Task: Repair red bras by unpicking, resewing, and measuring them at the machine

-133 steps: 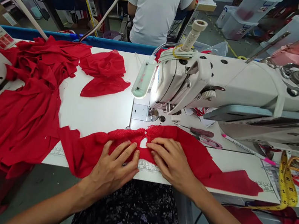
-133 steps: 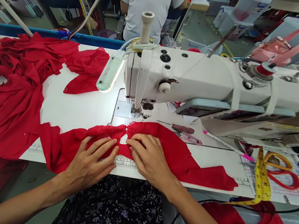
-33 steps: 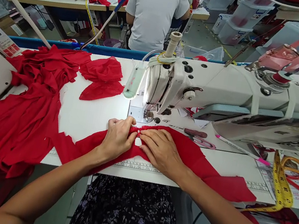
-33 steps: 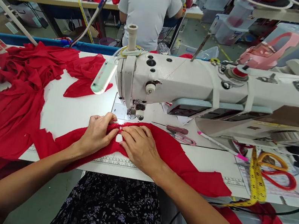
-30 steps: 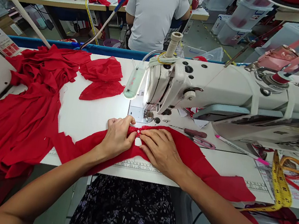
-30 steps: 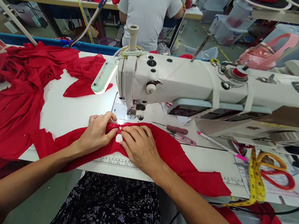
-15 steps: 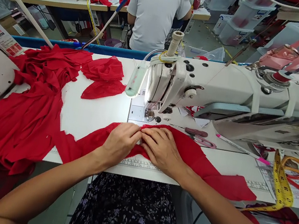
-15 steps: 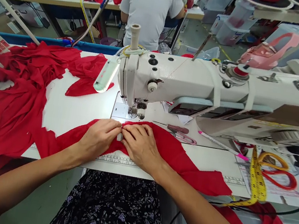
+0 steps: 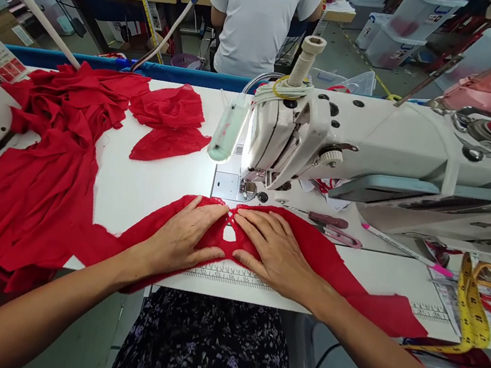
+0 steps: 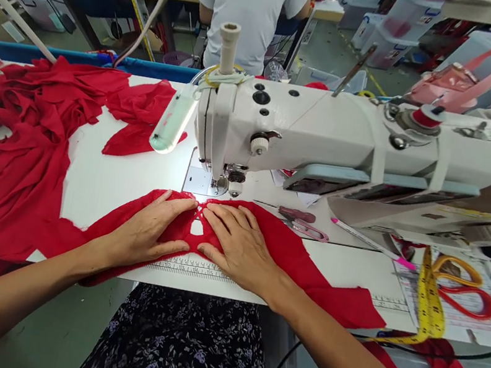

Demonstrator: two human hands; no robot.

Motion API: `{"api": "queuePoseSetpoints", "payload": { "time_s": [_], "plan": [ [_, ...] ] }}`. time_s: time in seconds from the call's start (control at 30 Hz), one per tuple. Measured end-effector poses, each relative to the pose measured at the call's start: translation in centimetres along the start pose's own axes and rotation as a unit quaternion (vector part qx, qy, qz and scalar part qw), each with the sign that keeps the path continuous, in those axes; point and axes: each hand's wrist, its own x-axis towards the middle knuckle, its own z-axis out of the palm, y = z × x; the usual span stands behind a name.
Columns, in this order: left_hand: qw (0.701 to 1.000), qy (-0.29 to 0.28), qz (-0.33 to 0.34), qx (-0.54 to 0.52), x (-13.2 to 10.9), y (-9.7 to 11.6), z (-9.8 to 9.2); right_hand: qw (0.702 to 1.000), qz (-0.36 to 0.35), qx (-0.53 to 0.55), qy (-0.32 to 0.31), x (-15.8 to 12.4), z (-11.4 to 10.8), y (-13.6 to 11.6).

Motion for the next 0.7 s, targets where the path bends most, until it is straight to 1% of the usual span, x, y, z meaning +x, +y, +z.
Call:
{"api": "queuePoseSetpoints", "payload": {
  "time_s": [0.1,0.2,0.57,0.7],
  "plan": [
    [1.0,-0.025,0.008,-0.005,0.12,-0.44,-0.23,1.0,-0.001,-0.003,-0.017,-0.05,-0.14,0.13],
    [0.999,-0.032,0.016,-0.002,0.15,-0.73,-0.27,1.0,0.004,-0.003,-0.025,-0.03,-0.19,0.19],
    [1.0,-0.023,0.019,-0.002,0.14,-0.99,-0.07,0.999,0.01,0.001,-0.043,-0.15,-0.19,0.47],
    [0.999,-0.023,0.023,0.001,0.1,-1.07,-0.05,0.999,0.008,0.002,-0.041,-0.11,-0.25,0.51]
  ]
}}
